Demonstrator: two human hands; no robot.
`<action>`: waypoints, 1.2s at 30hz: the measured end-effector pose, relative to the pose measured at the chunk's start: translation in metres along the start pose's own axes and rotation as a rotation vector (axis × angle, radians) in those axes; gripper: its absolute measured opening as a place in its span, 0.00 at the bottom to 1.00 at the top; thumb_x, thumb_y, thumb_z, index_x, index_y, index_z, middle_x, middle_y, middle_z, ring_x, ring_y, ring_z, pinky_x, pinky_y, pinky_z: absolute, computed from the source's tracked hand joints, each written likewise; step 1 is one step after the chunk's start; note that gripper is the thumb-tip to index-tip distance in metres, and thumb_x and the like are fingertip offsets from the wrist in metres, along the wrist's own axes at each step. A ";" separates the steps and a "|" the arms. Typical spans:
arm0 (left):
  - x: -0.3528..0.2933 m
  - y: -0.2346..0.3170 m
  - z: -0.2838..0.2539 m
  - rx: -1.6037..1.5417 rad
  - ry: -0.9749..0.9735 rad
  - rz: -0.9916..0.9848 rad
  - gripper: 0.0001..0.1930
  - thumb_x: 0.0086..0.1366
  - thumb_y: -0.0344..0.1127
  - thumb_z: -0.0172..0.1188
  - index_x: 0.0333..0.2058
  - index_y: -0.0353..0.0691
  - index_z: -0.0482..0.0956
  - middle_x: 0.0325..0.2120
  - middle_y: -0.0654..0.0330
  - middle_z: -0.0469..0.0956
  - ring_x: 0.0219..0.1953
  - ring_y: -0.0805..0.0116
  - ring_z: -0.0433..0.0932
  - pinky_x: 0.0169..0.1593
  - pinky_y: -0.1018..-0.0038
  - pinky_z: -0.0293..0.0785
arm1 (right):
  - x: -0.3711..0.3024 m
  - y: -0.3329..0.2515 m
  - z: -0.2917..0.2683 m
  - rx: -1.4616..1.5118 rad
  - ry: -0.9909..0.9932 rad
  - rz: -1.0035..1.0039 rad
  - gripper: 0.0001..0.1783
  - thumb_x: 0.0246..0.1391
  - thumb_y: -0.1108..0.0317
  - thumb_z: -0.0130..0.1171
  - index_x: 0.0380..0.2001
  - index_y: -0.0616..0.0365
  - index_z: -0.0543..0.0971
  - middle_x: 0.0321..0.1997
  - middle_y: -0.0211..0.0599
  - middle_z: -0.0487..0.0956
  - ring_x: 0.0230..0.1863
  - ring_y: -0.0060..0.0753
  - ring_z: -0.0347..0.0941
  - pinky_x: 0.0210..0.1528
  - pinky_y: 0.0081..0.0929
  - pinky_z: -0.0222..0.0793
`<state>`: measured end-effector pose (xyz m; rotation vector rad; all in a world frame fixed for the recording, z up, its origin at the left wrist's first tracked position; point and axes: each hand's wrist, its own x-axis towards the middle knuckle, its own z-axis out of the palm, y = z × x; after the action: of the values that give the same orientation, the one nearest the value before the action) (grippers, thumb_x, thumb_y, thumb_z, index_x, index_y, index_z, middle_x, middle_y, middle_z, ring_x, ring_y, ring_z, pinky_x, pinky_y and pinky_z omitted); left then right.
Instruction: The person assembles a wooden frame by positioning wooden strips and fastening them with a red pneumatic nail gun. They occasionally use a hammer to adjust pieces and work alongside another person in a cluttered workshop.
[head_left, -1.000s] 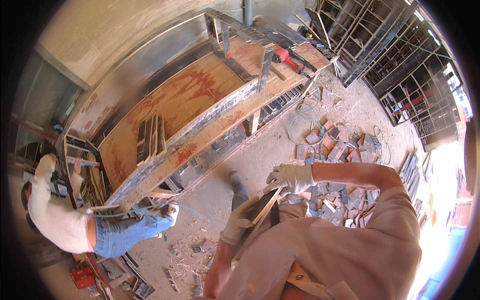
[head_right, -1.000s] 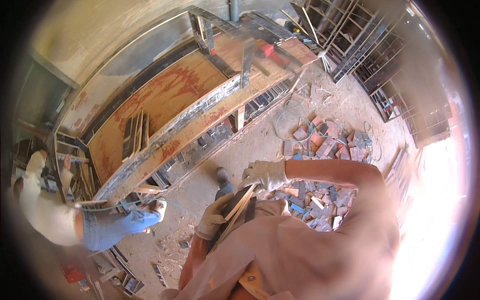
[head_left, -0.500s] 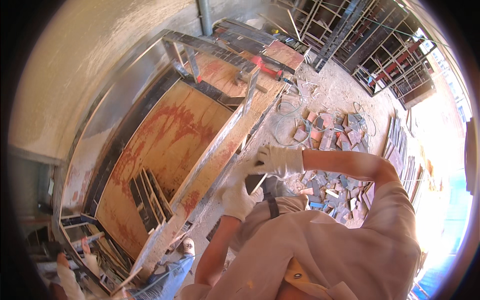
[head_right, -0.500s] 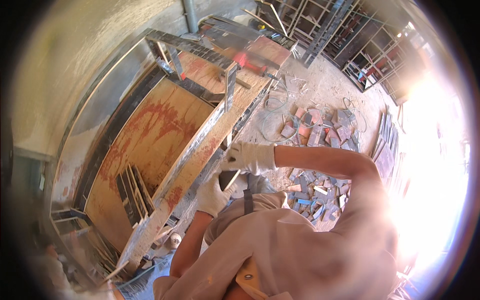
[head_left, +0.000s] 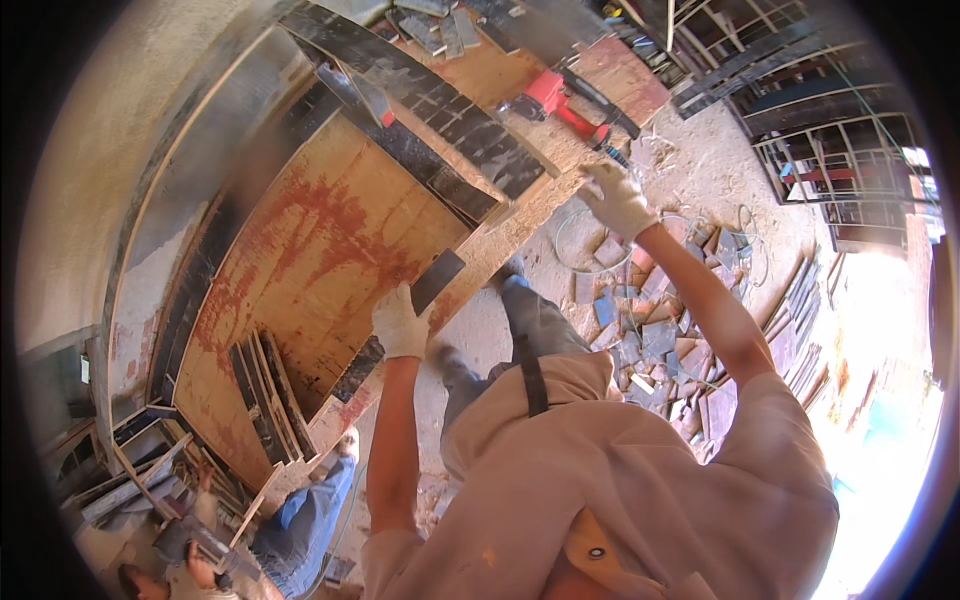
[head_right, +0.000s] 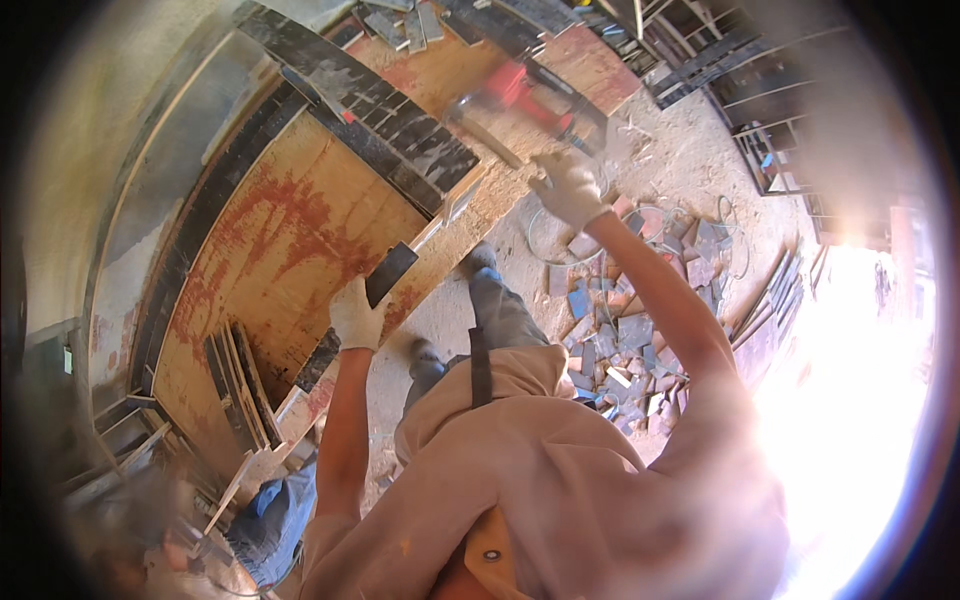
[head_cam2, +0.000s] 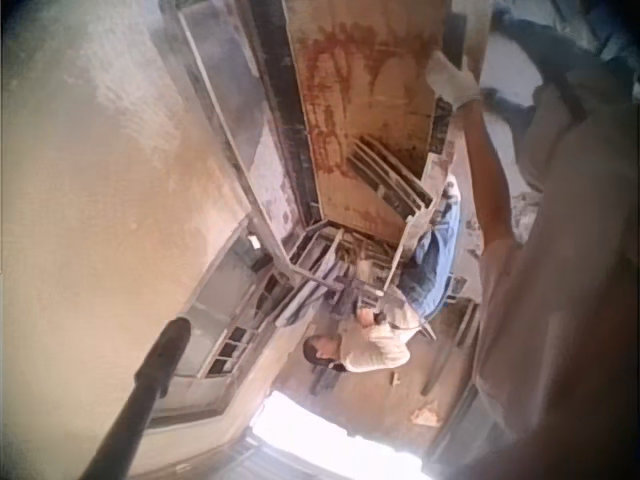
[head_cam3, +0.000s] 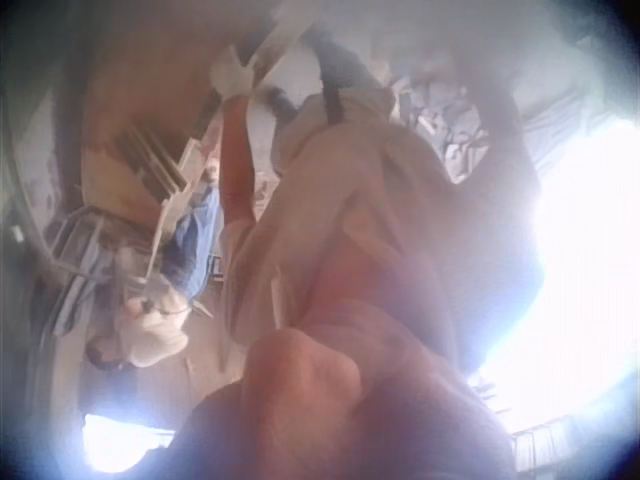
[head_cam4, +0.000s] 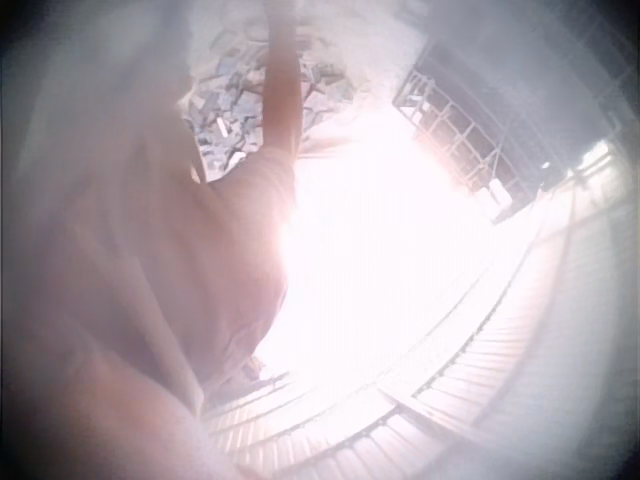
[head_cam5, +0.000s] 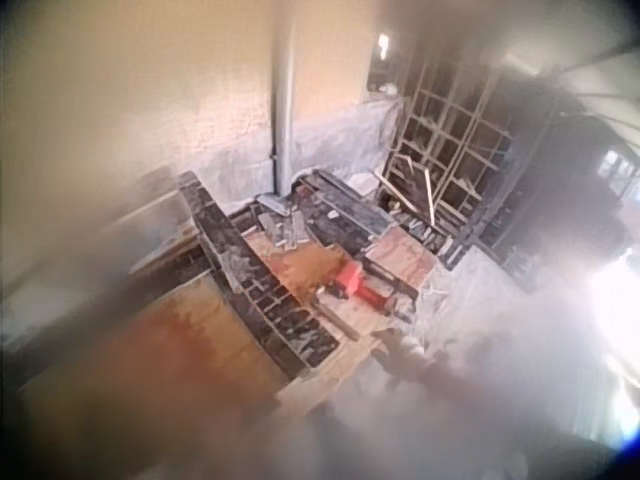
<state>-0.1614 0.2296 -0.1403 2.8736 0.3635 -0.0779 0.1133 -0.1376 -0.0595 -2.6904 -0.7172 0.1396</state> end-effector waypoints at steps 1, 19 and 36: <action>-0.001 0.000 0.001 0.000 -0.015 -0.014 0.37 0.56 0.58 0.72 0.57 0.41 0.74 0.45 0.52 0.81 0.47 0.52 0.80 0.54 0.56 0.72 | 0.014 0.024 0.014 -0.062 0.011 0.005 0.26 0.60 0.54 0.62 0.58 0.52 0.78 0.55 0.52 0.78 0.56 0.57 0.76 0.58 0.49 0.72; -0.017 0.002 -0.028 -0.089 -0.183 -0.193 0.42 0.55 0.62 0.71 0.62 0.44 0.74 0.50 0.50 0.81 0.49 0.47 0.80 0.53 0.55 0.75 | 0.225 0.145 0.139 -0.390 -0.326 0.415 0.74 0.43 0.37 0.75 0.78 0.58 0.39 0.74 0.69 0.59 0.72 0.66 0.63 0.69 0.55 0.64; -0.008 -0.008 -0.033 -0.059 -0.217 -0.124 0.34 0.56 0.58 0.72 0.55 0.42 0.79 0.46 0.52 0.83 0.46 0.50 0.82 0.48 0.58 0.79 | 0.164 0.137 0.070 0.181 -0.259 0.453 0.26 0.53 0.56 0.64 0.52 0.58 0.78 0.40 0.51 0.84 0.42 0.44 0.83 0.43 0.41 0.77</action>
<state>-0.1703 0.2431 -0.1098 2.7461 0.4914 -0.3907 0.3061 -0.1456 -0.1746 -2.6367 -0.1371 0.6423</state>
